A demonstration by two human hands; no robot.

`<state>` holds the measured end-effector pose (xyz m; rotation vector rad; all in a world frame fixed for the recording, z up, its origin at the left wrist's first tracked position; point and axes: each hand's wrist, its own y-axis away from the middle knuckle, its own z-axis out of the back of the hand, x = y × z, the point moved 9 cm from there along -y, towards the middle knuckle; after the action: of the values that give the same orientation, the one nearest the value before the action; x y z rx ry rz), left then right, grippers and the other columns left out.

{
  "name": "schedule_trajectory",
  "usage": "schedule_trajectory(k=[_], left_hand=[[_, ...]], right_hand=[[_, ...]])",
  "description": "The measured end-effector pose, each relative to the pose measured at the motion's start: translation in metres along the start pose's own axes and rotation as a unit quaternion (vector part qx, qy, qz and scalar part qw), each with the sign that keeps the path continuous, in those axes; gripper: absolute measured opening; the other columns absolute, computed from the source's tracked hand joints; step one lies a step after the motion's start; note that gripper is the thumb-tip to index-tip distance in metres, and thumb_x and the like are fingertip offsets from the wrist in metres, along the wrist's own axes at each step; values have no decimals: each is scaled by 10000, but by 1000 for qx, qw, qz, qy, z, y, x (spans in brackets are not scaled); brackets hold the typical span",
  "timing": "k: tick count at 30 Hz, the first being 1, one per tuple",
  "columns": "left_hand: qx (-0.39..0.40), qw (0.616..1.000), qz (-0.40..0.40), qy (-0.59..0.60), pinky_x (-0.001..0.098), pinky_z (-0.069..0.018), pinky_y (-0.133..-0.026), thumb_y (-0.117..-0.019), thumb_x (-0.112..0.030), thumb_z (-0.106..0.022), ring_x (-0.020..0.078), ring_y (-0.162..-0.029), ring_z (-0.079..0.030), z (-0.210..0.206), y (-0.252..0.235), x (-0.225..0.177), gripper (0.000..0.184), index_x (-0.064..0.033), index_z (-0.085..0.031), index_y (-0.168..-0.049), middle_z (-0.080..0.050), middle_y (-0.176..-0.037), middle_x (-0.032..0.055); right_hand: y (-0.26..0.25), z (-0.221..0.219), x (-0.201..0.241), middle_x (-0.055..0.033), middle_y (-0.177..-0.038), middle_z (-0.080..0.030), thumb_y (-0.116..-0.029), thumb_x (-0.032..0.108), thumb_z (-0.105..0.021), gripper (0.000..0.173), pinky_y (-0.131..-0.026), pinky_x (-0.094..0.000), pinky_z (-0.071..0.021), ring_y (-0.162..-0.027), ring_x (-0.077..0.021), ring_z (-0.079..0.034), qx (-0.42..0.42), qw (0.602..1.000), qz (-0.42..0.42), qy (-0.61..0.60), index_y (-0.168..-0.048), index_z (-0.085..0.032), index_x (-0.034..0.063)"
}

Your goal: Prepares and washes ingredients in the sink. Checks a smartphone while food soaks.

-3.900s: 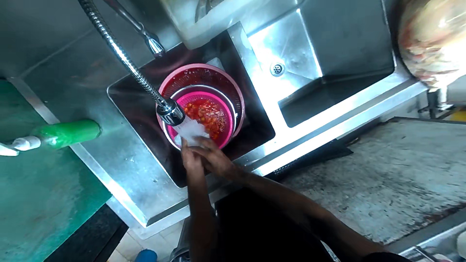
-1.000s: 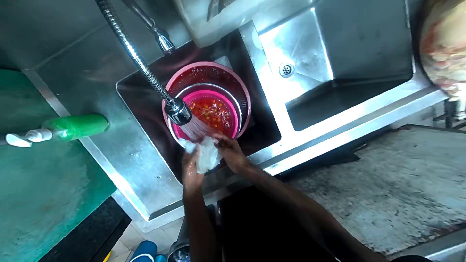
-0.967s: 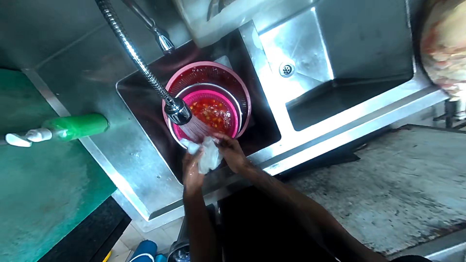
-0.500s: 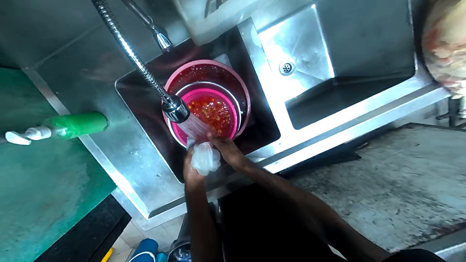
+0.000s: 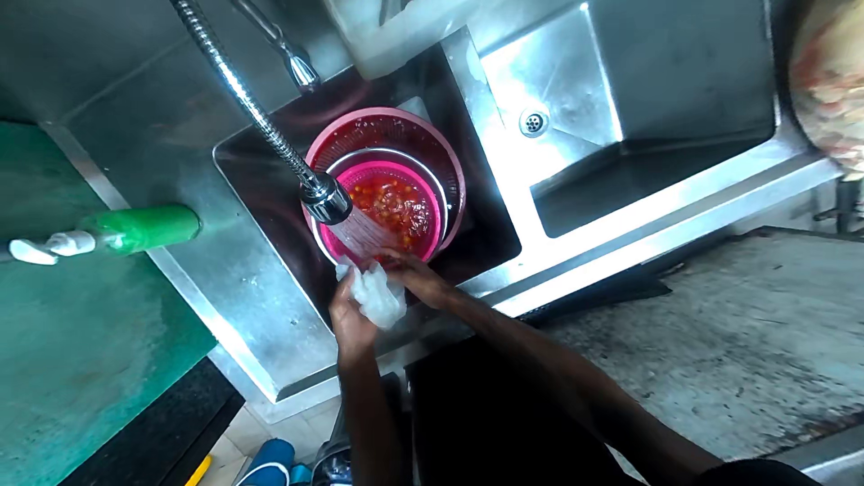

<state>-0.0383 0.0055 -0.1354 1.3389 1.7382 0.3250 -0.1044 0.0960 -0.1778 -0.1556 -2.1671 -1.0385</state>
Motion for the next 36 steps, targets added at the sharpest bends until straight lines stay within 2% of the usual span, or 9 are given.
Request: schedule_trajectory(k=[4,7,11,14,18,25,30,33,36], left_hand=[[-67,995,-67,-20,391,-619,-784,-970,-62,-465,190,-846,-723,13,6,-4,177,-25,-632,-1018,-718,-901,104],[-87,988,-119,35,375,-614,-731,-936,-74,-419,168,-778,-712,27,4,-10,207,-76,-623,-897,-699,-804,63],[-63,984,-118,114,384,-615,-774,-1016,-123,-344,183,-837,-721,30,1,-4,280,-63,-615,-980,-711,-865,81],[-129,987,-95,-25,292,-582,-845,-1092,-198,-232,80,-928,-664,12,17,15,331,-54,-511,-1197,-662,-998,24],[-126,968,-144,-162,312,-573,-892,-1066,-136,-381,107,-986,-664,-16,31,33,291,-17,-579,-1243,-680,-1065,60],[-32,934,-101,-342,350,-316,-1215,-1080,-117,-366,241,-1463,-377,-29,48,75,492,92,-353,-1525,-355,-1582,261],[-11,990,-52,-134,355,-457,-1107,-1055,-115,-438,181,-1284,-551,-38,63,78,471,86,-403,-1479,-519,-1448,171],[-28,965,-125,-227,439,-566,-1027,-1018,3,-560,289,-1148,-686,-35,66,58,330,126,-597,-1322,-675,-1272,226],[-38,935,-175,-307,437,-602,-981,-965,-16,-669,312,-1132,-698,-36,70,49,290,99,-680,-1230,-687,-1262,221]], right_hand=[[-8,11,-9,-146,-1290,-644,-886,92,-748,684,-920,-422,-574,-1082,-236,-668,-92,994,-43,-48,-1508,-474,155],[-3,7,-7,-123,-1376,-614,-997,337,-672,650,-909,-433,-573,-1113,-240,-668,-112,990,-69,-52,-1571,-382,244],[17,-31,24,-143,-1579,-448,-1064,439,-504,609,-1206,-442,-366,-1450,-224,-441,-2,990,17,140,-1570,-416,112],[33,-54,37,-197,-1636,-318,-1022,540,-530,630,-1206,-530,-345,-1494,-322,-356,2,965,38,261,-1571,-432,248],[31,-28,40,-109,-1350,-611,-999,404,-638,480,-1041,-453,-517,-1225,-216,-598,-93,965,98,226,-1420,-595,178],[43,19,48,-42,-1162,-708,-965,163,-684,169,-909,-386,-579,-1067,-156,-667,-155,972,135,114,-1110,-747,104],[39,51,45,-63,-843,-696,-1056,237,-569,219,-605,-335,-568,-649,-133,-632,-233,968,75,55,-1174,-692,100],[38,61,51,-33,-782,-651,-1055,359,-572,253,-539,-303,-530,-583,-113,-580,-262,960,83,56,-1152,-701,165],[33,68,66,-6,-634,-536,-1051,424,-561,352,-454,-268,-444,-485,-101,-479,-294,941,152,67,-924,-689,122]])
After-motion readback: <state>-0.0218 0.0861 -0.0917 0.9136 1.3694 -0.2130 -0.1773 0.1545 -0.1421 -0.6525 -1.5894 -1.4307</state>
